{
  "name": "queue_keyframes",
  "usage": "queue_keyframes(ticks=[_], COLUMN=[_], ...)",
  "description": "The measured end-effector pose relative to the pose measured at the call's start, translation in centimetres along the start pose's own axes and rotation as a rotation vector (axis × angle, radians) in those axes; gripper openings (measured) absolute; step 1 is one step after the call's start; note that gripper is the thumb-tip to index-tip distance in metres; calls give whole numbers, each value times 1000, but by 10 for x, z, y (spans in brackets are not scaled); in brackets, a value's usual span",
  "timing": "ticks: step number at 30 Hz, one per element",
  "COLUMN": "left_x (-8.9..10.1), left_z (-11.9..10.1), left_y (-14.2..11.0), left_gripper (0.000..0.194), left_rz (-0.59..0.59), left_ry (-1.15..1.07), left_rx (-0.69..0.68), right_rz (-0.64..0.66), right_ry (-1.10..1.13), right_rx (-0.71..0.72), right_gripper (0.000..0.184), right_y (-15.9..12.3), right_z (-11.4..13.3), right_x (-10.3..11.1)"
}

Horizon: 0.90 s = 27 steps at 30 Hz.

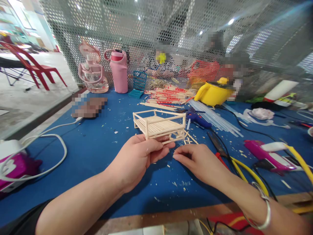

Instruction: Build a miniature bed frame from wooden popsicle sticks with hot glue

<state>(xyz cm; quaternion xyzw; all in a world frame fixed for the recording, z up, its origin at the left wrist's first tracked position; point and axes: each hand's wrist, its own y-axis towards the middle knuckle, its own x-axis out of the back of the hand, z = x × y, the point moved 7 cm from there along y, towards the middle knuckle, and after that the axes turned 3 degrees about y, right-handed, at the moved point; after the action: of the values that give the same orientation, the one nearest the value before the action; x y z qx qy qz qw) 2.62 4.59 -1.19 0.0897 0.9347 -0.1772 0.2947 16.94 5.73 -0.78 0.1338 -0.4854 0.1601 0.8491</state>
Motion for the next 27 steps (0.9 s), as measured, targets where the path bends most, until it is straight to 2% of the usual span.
queue_keyframes(ticks=[2, 5, 9, 10, 12, 15, 18, 23, 25, 27], left_x=[1, 2, 2, 2, 2, 2, 3, 4, 3, 3], left_z=[-1, -1, -3, -4, -5, -7, -8, -11, -12, -13], left_y=[0, 1, 1, 1, 2, 2, 3, 4, 3, 2], left_gripper=[26, 27, 26, 26, 26, 25, 21, 17, 15, 24], left_rz=[0, -2, -3, -6, -4, 10, 13, 27, 26, 15], left_ry=[5, -2, -15, -15, -13, -14, -12, -15, -37, -56], left_rx=[-3, -9, -13, -11, -10, -14, -22, -38, -35, -22], right_rz=[-5, -102, -370, -372, -196, -97, -132, -198, -278, -421], right_ry=[-41, -113, -367, -461, -585, -595, -596, -567, -537, -437], right_rx=[66, 61, -105, -131, -185, -231, -280, -294, -300, -291], right_gripper=[21, 21, 27, 30, 51, 60, 56, 45, 41, 40], right_y=[1, 4, 25, 34, 54, 72, 78, 83, 81, 74], right_z=[3, -7, -57, -71, -101, -128, -136, -130, -125, -116], right_x=[5, 31, 81, 86, 80, 72, 71, 71, 78, 92])
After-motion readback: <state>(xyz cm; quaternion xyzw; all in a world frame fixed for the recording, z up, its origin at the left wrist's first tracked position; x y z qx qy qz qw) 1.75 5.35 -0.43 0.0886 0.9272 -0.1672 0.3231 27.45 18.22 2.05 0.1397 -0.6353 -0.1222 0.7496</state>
